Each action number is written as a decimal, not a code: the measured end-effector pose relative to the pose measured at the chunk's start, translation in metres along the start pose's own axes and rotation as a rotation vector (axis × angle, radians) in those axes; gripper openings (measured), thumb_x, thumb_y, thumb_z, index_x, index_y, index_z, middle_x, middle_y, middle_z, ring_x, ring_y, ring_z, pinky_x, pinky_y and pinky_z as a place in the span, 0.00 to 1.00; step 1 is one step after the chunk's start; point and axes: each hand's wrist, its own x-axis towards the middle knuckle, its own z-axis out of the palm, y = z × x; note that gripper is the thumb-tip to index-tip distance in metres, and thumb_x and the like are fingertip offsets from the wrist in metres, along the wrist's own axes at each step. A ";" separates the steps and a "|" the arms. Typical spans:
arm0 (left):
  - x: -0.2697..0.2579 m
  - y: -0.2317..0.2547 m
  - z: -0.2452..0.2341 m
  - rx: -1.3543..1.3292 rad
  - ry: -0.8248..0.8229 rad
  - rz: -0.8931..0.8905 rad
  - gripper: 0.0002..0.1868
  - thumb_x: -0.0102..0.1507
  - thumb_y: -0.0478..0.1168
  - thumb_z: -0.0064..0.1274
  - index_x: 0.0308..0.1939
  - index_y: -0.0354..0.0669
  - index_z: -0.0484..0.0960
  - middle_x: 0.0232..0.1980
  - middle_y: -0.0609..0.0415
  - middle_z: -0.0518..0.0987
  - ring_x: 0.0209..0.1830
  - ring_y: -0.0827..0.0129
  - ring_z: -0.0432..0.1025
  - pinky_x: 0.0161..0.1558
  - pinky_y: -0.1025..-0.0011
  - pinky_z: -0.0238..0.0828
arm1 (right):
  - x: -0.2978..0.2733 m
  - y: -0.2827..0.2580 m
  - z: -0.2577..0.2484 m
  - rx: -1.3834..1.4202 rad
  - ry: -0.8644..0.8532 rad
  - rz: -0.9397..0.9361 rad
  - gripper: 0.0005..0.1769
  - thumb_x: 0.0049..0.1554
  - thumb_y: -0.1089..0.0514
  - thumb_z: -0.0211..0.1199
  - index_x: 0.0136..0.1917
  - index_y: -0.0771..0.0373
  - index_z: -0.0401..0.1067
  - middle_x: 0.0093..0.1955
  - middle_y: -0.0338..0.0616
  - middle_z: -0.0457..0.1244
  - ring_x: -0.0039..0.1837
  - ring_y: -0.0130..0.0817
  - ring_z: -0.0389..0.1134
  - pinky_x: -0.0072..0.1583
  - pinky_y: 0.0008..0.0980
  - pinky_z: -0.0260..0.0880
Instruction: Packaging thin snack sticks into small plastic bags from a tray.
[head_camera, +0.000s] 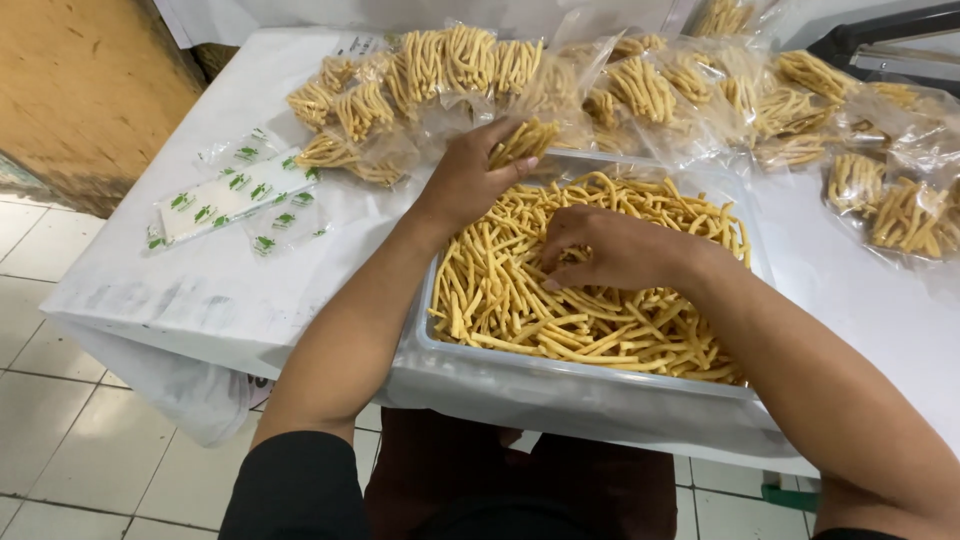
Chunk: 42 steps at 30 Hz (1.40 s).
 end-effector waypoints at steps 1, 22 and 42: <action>-0.002 0.000 0.001 -0.002 -0.001 -0.002 0.19 0.64 0.45 0.64 0.59 0.57 0.81 0.50 0.52 0.85 0.53 0.61 0.80 0.55 0.63 0.75 | 0.002 0.002 0.004 0.002 -0.002 0.002 0.16 0.55 0.49 0.70 0.54 0.57 0.82 0.58 0.53 0.67 0.62 0.58 0.69 0.63 0.53 0.69; -0.003 0.020 -0.001 0.060 -0.156 -0.175 0.27 0.63 0.44 0.60 0.66 0.45 0.75 0.57 0.47 0.83 0.47 0.61 0.79 0.44 0.68 0.76 | -0.035 0.010 -0.064 0.139 1.355 -0.607 0.12 0.77 0.79 0.58 0.63 0.69 0.58 0.55 0.65 0.65 0.60 0.53 0.71 0.66 0.47 0.75; -0.005 0.020 0.000 0.078 -0.144 -0.185 0.31 0.64 0.45 0.58 0.70 0.43 0.70 0.65 0.41 0.77 0.60 0.54 0.75 0.59 0.58 0.72 | -0.001 0.031 -0.057 0.031 1.836 -0.488 0.09 0.71 0.64 0.59 0.62 0.56 0.63 0.45 0.42 0.48 0.48 0.38 0.49 0.54 0.38 0.53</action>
